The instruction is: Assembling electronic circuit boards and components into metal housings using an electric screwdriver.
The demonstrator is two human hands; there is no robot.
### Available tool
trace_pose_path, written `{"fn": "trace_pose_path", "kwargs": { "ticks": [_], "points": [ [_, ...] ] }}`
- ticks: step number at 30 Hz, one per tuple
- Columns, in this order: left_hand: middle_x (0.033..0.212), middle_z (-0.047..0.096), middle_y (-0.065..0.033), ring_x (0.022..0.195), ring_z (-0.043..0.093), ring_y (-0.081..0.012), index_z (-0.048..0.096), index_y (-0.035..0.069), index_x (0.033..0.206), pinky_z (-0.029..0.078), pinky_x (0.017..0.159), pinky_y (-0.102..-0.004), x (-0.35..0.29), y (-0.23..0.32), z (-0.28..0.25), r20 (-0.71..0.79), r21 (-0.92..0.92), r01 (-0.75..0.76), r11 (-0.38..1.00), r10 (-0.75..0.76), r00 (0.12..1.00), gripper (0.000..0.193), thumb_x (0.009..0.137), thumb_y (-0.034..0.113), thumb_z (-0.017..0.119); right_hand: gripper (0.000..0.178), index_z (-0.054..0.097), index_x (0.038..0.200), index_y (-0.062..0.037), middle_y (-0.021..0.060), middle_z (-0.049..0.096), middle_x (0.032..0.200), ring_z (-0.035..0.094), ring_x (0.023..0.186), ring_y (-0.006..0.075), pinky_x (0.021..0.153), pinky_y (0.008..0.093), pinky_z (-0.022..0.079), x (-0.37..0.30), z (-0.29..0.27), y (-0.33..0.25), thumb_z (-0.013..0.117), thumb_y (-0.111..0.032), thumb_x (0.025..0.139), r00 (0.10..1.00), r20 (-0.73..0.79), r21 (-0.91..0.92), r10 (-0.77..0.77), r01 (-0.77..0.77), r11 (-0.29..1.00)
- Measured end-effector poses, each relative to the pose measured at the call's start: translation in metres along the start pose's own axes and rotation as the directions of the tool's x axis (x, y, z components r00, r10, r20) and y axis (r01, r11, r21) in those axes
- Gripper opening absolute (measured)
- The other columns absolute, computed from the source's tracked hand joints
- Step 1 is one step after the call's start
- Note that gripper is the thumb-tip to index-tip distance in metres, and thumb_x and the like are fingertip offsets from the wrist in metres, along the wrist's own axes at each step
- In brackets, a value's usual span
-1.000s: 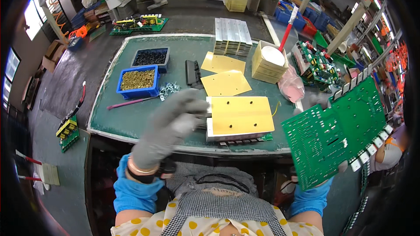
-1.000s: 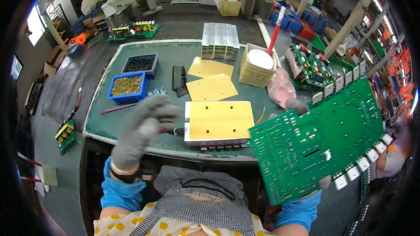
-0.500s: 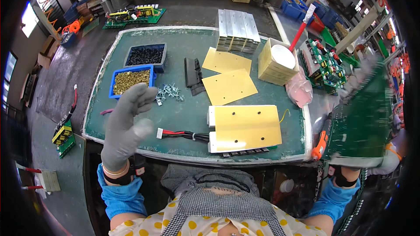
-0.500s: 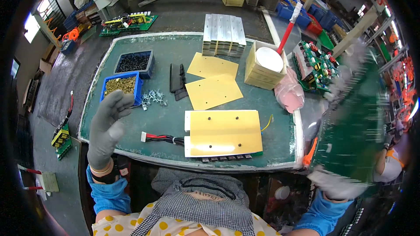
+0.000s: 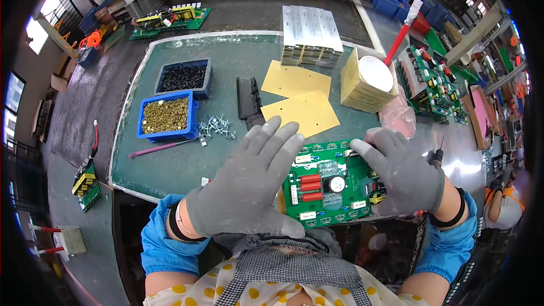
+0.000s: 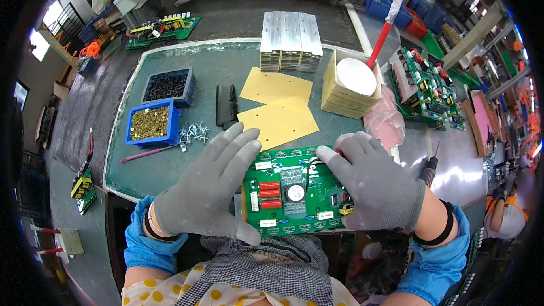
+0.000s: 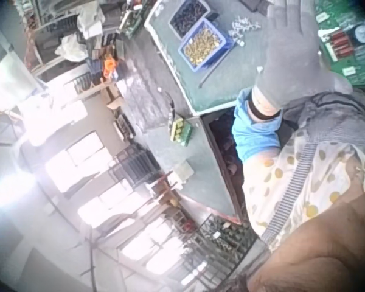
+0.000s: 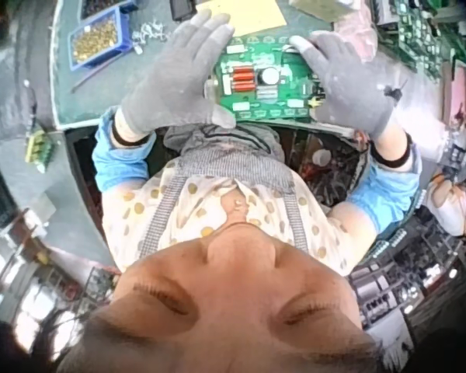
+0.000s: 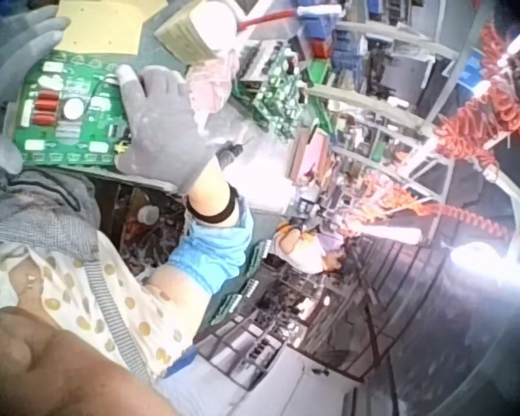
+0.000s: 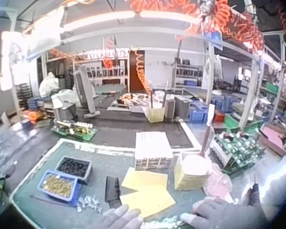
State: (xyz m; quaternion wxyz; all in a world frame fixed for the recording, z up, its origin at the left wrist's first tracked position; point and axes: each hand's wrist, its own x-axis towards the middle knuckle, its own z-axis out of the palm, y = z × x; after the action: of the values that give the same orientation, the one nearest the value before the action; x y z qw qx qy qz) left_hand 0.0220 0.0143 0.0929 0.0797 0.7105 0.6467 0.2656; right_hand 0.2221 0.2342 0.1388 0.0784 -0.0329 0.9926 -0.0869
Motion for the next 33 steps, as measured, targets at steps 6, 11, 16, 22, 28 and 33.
{"fn": "trace_pose_path", "kwargs": {
  "ticks": [6, 11, 16, 22, 28, 33],
  "points": [
    [0.136, 0.044, -0.0336, 0.13, 0.039, -0.0529, 0.037, -0.013, 0.135, 0.032, 0.109, -0.0548, 0.004, -0.011, 0.01, 0.036, 0.053, 0.031, 0.998, -0.033, 0.999, 0.12, 0.06, 0.071, 0.076, 0.104, 0.045, 0.135, 0.0034, 0.0223, 0.047, 0.12, 0.051, 0.112, 0.0411, 0.095, 0.0479, 0.044, 0.008, 0.007, 0.007, 0.087, -0.026, 0.044, 1.0, 0.003, 0.064, 0.008, -0.008, 0.998],
    [0.133, 0.047, -0.0325, 0.127, 0.043, -0.0512, 0.039, -0.012, 0.132, 0.033, 0.108, -0.0553, 0.005, -0.012, 0.013, 0.078, 0.038, 0.048, 0.998, -0.051, 0.996, 0.115, 0.061, 0.07, 0.076, 0.095, 0.045, 0.134, 0.0065, 0.0217, 0.049, 0.115, 0.051, 0.107, 0.0394, 0.098, 0.0472, 0.04, 0.008, 0.009, 0.006, 0.082, -0.025, 0.052, 1.0, 0.001, 0.088, -0.011, 0.01, 0.996],
    [0.131, 0.048, -0.0325, 0.125, 0.045, -0.0497, 0.041, -0.012, 0.13, 0.033, 0.107, -0.0552, 0.004, -0.008, 0.015, 0.083, 0.102, 0.042, 0.994, -0.05, 0.995, 0.116, 0.058, 0.07, 0.078, 0.098, 0.043, 0.135, 0.0073, 0.0231, 0.048, 0.118, 0.049, 0.112, 0.0417, 0.102, 0.0487, 0.037, 0.006, 0.009, 0.002, 0.083, -0.027, 0.053, 0.999, 0.036, 0.031, -0.003, 0.002, 1.0],
    [0.131, 0.048, -0.032, 0.125, 0.046, -0.0487, 0.04, -0.012, 0.131, 0.033, 0.106, -0.0555, 0.007, -0.002, 0.013, 0.127, 0.163, 0.055, 0.985, -0.076, 0.989, 0.119, 0.055, 0.071, 0.079, 0.113, 0.041, 0.137, 0.0093, 0.0271, 0.048, 0.125, 0.043, 0.127, 0.0463, 0.11, 0.0553, 0.029, -0.004, 0.015, -0.001, 0.083, -0.055, 0.054, 1.0, 0.016, -0.03, -0.015, 0.016, 0.999],
    [0.128, 0.051, -0.0314, 0.124, 0.049, -0.0481, 0.04, -0.012, 0.131, 0.032, 0.106, -0.0583, 0.015, 0.001, 0.013, 0.139, 0.216, 0.072, 0.974, -0.104, 0.985, 0.12, 0.053, 0.07, 0.08, 0.116, 0.043, 0.135, 0.0103, 0.0277, 0.05, 0.122, 0.044, 0.126, 0.0468, 0.11, 0.0581, 0.027, -0.005, 0.033, -0.002, 0.077, -0.067, 0.056, 0.991, -0.129, -0.037, 0.026, -0.031, 0.999],
    [0.125, 0.053, -0.0297, 0.12, 0.052, -0.0458, 0.042, -0.013, 0.127, 0.031, 0.104, -0.0592, 0.016, 0.008, 0.014, 0.153, 0.294, 0.055, 0.954, -0.104, 0.983, 0.119, 0.052, 0.07, 0.081, 0.111, 0.043, 0.134, 0.0104, 0.0281, 0.049, 0.122, 0.044, 0.125, 0.0454, 0.11, 0.0574, 0.028, -0.006, 0.037, -0.007, 0.079, -0.062, 0.058, 0.992, -0.114, -0.088, 0.048, -0.058, 0.994]
  ]
}}
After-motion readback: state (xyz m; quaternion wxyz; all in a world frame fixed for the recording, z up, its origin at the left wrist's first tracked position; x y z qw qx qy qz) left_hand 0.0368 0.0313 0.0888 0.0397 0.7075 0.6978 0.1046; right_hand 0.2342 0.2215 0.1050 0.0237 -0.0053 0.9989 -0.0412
